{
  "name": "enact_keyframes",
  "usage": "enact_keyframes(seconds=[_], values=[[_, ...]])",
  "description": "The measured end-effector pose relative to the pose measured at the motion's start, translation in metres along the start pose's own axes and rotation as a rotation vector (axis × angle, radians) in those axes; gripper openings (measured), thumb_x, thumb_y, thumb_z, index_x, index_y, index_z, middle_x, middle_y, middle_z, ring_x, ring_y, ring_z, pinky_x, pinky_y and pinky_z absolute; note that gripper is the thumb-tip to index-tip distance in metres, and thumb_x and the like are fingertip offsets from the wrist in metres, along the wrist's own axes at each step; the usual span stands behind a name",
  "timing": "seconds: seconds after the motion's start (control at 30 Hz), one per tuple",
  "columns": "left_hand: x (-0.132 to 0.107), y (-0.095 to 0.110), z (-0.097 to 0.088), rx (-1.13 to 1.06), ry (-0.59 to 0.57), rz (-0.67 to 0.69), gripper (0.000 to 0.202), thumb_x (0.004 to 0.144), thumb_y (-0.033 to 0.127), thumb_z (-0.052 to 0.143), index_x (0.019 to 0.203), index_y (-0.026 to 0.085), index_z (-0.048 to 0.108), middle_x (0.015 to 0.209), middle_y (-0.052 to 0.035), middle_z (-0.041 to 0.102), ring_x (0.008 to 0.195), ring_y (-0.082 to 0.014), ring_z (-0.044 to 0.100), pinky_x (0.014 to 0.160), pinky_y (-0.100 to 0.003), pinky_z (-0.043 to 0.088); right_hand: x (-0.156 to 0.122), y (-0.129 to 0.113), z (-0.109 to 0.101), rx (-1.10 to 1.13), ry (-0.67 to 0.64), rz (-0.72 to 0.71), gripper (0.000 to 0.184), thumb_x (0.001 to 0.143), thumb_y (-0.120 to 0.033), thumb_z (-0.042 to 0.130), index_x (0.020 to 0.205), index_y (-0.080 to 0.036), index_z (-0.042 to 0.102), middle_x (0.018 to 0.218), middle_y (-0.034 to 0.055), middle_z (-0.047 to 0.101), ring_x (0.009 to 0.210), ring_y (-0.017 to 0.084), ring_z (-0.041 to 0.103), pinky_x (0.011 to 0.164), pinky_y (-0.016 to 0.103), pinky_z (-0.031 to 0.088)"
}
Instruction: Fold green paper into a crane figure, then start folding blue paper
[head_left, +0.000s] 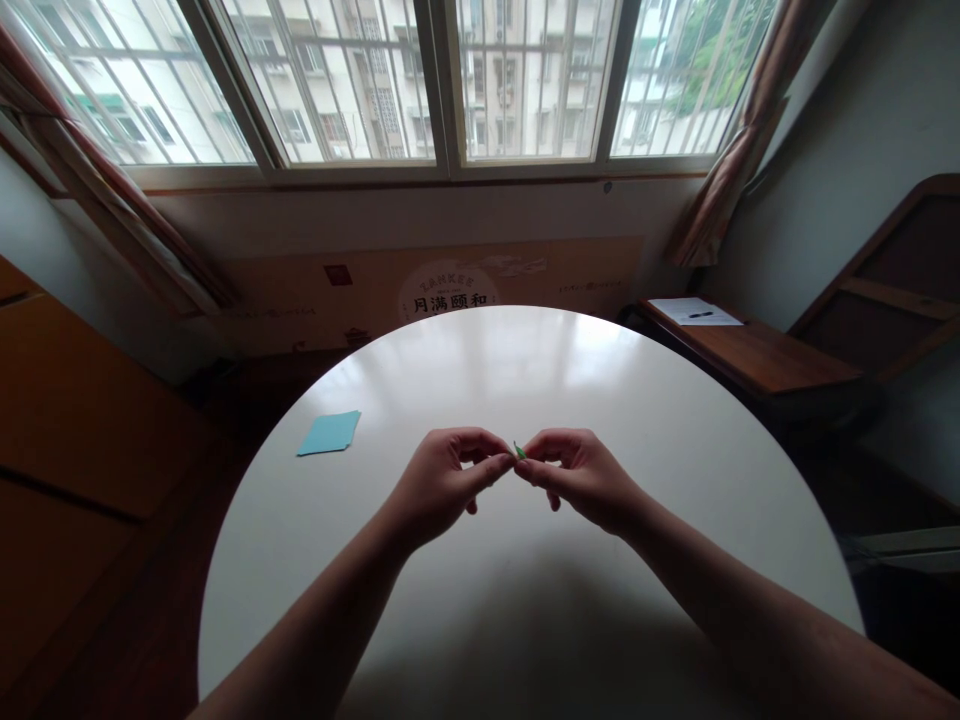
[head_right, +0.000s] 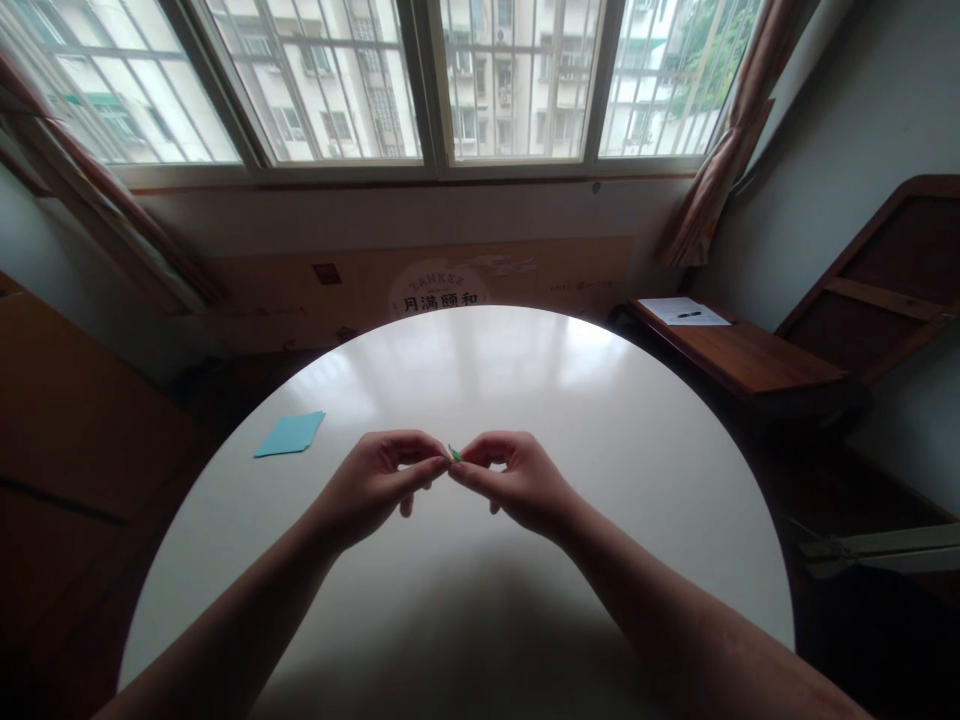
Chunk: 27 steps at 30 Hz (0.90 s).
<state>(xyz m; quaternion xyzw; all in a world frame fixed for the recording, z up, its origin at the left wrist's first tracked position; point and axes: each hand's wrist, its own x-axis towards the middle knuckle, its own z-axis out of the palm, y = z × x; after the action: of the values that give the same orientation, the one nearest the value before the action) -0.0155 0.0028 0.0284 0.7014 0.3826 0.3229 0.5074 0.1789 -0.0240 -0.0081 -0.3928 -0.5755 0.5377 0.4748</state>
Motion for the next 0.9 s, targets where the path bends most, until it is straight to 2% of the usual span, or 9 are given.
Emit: enact_keyframes(seconds=[0.17, 0.4, 0.57, 0.67, 0.77, 0.83, 0.9], values=[[-0.001, -0.001, 0.005, 0.027, 0.058, -0.019, 0.021, 0.082, 0.032, 0.071, 0.088, 0.013, 0.076, 0.065, -0.0021, 0.063, 0.056, -0.0125, 0.054, 0.035, -0.017, 0.045, -0.003, -0.003, 0.005, -0.073, 0.095, -0.017, 0.019, 0.076, -0.032, 0.079, 0.076, -0.015, 0.071, 0.067, 0.0002, 0.061, 0.055, 0.011, 0.051, 0.042, 0.02, 0.044], [-0.005, -0.003, 0.011, 0.127, 0.113, 0.031, 0.018, 0.083, 0.03, 0.068, 0.085, 0.014, 0.075, 0.067, -0.0022, 0.067, 0.047, -0.0091, 0.052, 0.037, -0.018, 0.044, -0.006, -0.005, 0.011, -0.128, 0.16, -0.063, 0.015, 0.078, -0.024, 0.072, 0.067, -0.016, 0.064, 0.064, -0.0002, 0.058, 0.056, 0.01, 0.048, 0.046, 0.021, 0.039], [-0.002, -0.007, 0.015, -0.108, 0.133, -0.059, 0.015, 0.075, 0.028, 0.073, 0.075, 0.013, 0.073, 0.056, 0.0009, 0.058, 0.048, -0.009, 0.048, 0.036, -0.016, 0.041, -0.006, -0.007, 0.014, -0.094, 0.142, -0.031, 0.014, 0.077, -0.022, 0.071, 0.066, -0.017, 0.062, 0.063, -0.0008, 0.058, 0.055, 0.01, 0.047, 0.046, 0.022, 0.037], [0.003, -0.007, 0.01, -0.303, 0.273, -0.106, 0.014, 0.069, 0.027, 0.077, 0.07, 0.014, 0.071, 0.054, 0.0024, 0.056, 0.048, -0.008, 0.046, 0.035, -0.014, 0.037, -0.007, -0.008, 0.013, -0.072, 0.14, 0.011, 0.015, 0.075, -0.021, 0.071, 0.065, -0.016, 0.062, 0.062, -0.0012, 0.058, 0.053, 0.01, 0.047, 0.046, 0.021, 0.037], [0.006, -0.004, 0.002, -0.385, 0.446, -0.066, 0.014, 0.066, 0.024, 0.08, 0.069, 0.015, 0.069, 0.059, 0.0021, 0.058, 0.05, -0.0074, 0.047, 0.035, -0.013, 0.036, -0.007, -0.008, 0.011, 0.035, 0.133, 0.075, 0.018, 0.075, -0.026, 0.074, 0.065, -0.016, 0.063, 0.059, -0.0011, 0.06, 0.05, 0.009, 0.047, 0.044, 0.021, 0.037], [0.005, -0.002, 0.0, -0.365, 0.403, -0.012, 0.015, 0.069, 0.026, 0.08, 0.073, 0.015, 0.071, 0.059, 0.0017, 0.058, 0.051, -0.0084, 0.048, 0.035, -0.014, 0.037, -0.007, -0.007, 0.01, 0.153, 0.112, 0.131, 0.02, 0.074, -0.029, 0.077, 0.065, -0.016, 0.064, 0.058, -0.0012, 0.06, 0.048, 0.009, 0.048, 0.043, 0.021, 0.037], [0.002, -0.001, 0.001, -0.296, 0.279, 0.03, 0.018, 0.071, 0.027, 0.081, 0.08, 0.014, 0.074, 0.06, 0.0002, 0.061, 0.052, -0.0099, 0.051, 0.035, -0.015, 0.04, -0.007, -0.007, 0.009, 0.257, 0.083, 0.18, 0.022, 0.072, -0.031, 0.08, 0.066, -0.016, 0.064, 0.058, -0.0013, 0.061, 0.048, 0.009, 0.049, 0.043, 0.02, 0.037]])
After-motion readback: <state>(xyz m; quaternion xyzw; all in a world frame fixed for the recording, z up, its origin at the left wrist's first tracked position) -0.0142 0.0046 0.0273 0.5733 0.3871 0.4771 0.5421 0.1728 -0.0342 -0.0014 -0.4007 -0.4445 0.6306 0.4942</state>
